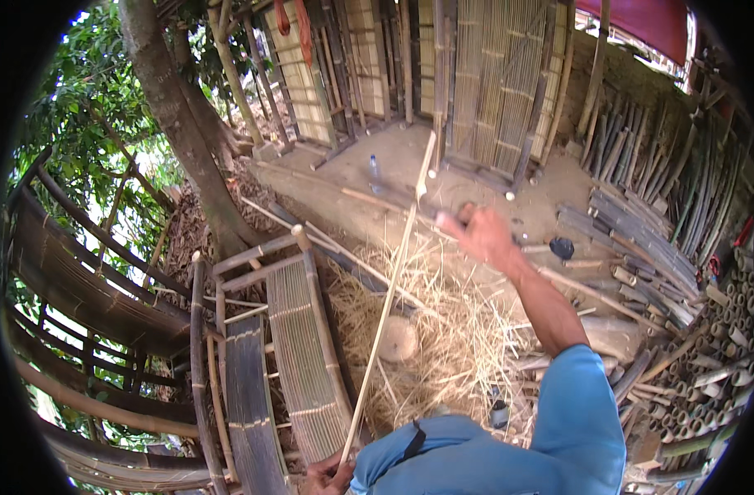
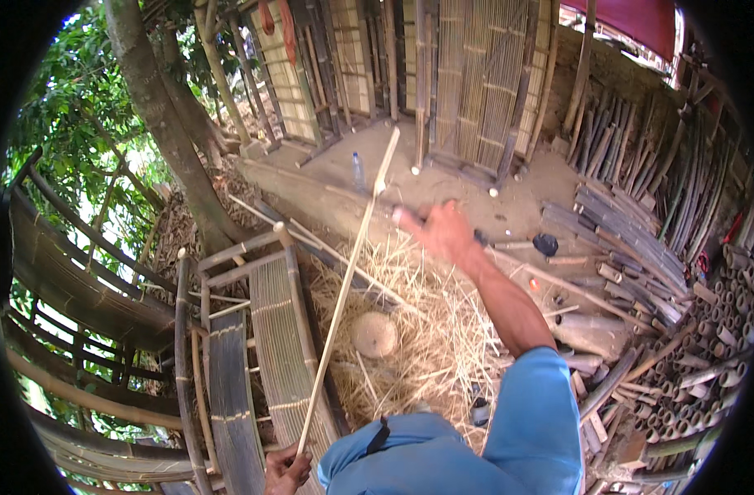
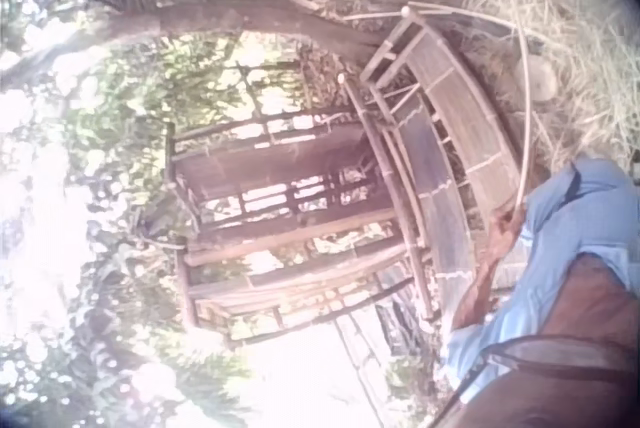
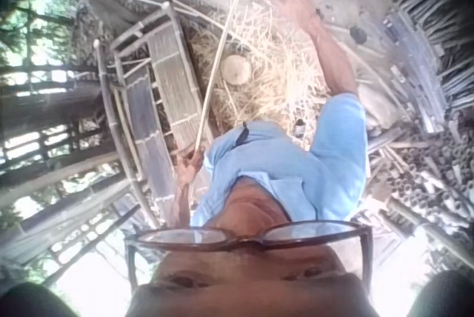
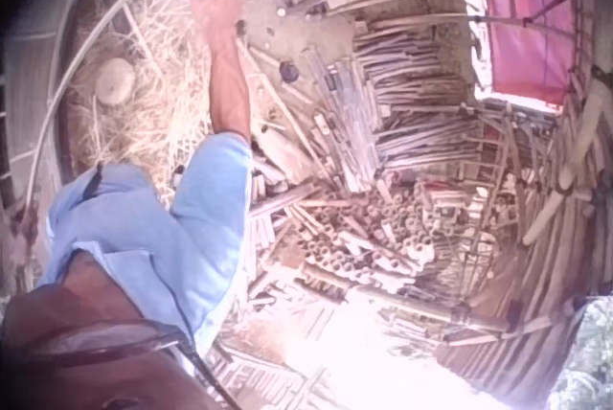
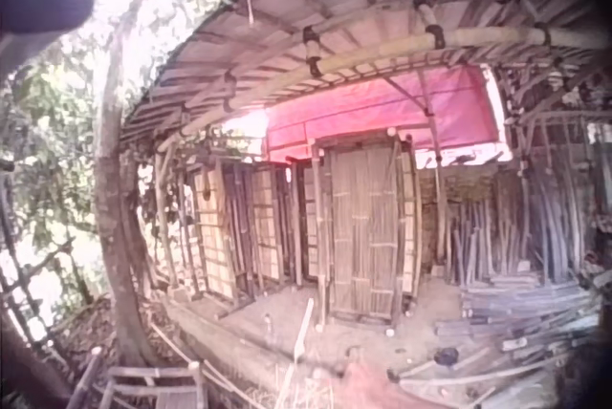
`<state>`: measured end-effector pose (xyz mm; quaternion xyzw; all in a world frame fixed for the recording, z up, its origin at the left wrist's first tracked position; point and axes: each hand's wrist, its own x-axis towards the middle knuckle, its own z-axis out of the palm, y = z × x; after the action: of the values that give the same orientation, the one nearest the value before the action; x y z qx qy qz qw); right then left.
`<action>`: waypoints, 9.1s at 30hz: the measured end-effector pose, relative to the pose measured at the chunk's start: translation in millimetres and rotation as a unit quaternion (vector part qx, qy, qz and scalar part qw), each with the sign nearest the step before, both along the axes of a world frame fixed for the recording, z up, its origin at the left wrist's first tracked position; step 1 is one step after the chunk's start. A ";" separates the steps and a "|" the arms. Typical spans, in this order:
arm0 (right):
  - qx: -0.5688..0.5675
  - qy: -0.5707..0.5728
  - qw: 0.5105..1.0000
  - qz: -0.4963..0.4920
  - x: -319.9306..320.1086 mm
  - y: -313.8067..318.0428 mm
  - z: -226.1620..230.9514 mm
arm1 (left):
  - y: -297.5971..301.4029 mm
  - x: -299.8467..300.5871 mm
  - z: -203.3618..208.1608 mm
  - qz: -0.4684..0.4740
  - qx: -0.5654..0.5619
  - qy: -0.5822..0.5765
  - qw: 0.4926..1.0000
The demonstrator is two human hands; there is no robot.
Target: The person shaves a thin strip of bamboo using a machete and trims the end of a bamboo stick against a wooden block. They handle a finished bamboo panel and various bamboo pieces.
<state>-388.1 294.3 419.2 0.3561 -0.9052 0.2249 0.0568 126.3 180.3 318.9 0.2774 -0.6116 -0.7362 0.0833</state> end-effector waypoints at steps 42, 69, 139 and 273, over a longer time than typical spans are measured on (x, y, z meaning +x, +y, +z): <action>-0.078 0.004 0.978 0.193 165.3 -30.2 -43.4 | -47.5 -168.7 65.4 0.038 -0.072 0.074 0.994; -0.019 0.035 0.999 0.006 -29.2 -6.9 -44.8 | -14.2 11.5 8.3 0.024 -0.076 -0.121 0.989; -0.053 -0.138 0.970 0.192 147.8 -50.0 -76.4 | -54.4 -186.1 33.4 0.009 0.064 -0.014 0.998; -0.147 -0.041 0.964 -0.218 -172.4 42.1 -53.3 | -6.9 -3.4 84.0 0.080 -0.011 -0.224 0.971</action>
<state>-560.5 336.4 365.9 0.1287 -0.9194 0.3520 0.1195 123.0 173.4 403.0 0.4824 -0.5983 -0.6397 0.0061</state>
